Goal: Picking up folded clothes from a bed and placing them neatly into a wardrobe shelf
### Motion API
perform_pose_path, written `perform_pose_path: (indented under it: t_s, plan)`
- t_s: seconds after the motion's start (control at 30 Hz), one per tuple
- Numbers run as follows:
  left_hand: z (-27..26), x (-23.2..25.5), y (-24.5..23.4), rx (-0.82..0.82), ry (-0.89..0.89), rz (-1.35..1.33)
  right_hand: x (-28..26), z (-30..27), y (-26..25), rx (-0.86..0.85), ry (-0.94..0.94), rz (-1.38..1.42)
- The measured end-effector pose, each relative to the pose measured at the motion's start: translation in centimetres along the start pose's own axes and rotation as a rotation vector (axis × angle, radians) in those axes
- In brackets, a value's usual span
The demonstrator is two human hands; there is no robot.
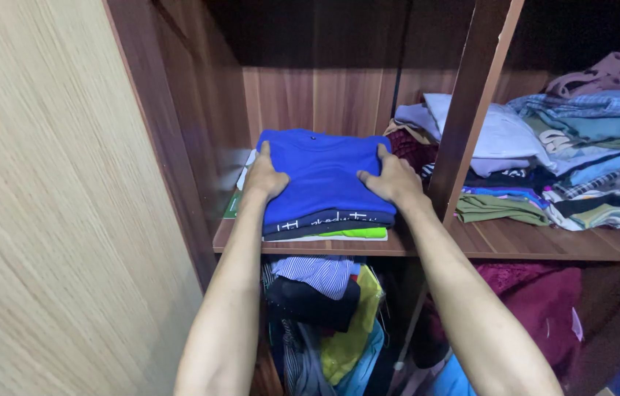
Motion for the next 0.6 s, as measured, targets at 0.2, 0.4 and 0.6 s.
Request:
perform_pose_path:
  t_s: [0.2, 0.4, 0.6]
  plan:
    - [-5.5, 6.3, -2.8, 0.114, 0.091, 0.292, -2.8, -0.8, -1.7, 0.121, -0.17, -0.053]
    - [-6.1, 7.3, 0.4, -0.083, 0.205, 0.297, -4.9, -0.1, 1.3, -0.002, -0.335, -0.01]
    - [-7.8, 7.2, 0.7, -0.197, 0.15, 0.366, -3.2, 1.0, 4.2, -0.183, -0.297, 0.047]
Point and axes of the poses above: each hand's wrist, its own z-axis towards the middle knuckle, its own y-axis out of the palm, x = y × z, the point moved 6 cm from there along z, towards the middle knuckle, and after that the axes turned 4 degrees about -x, right-handed, at the moved point
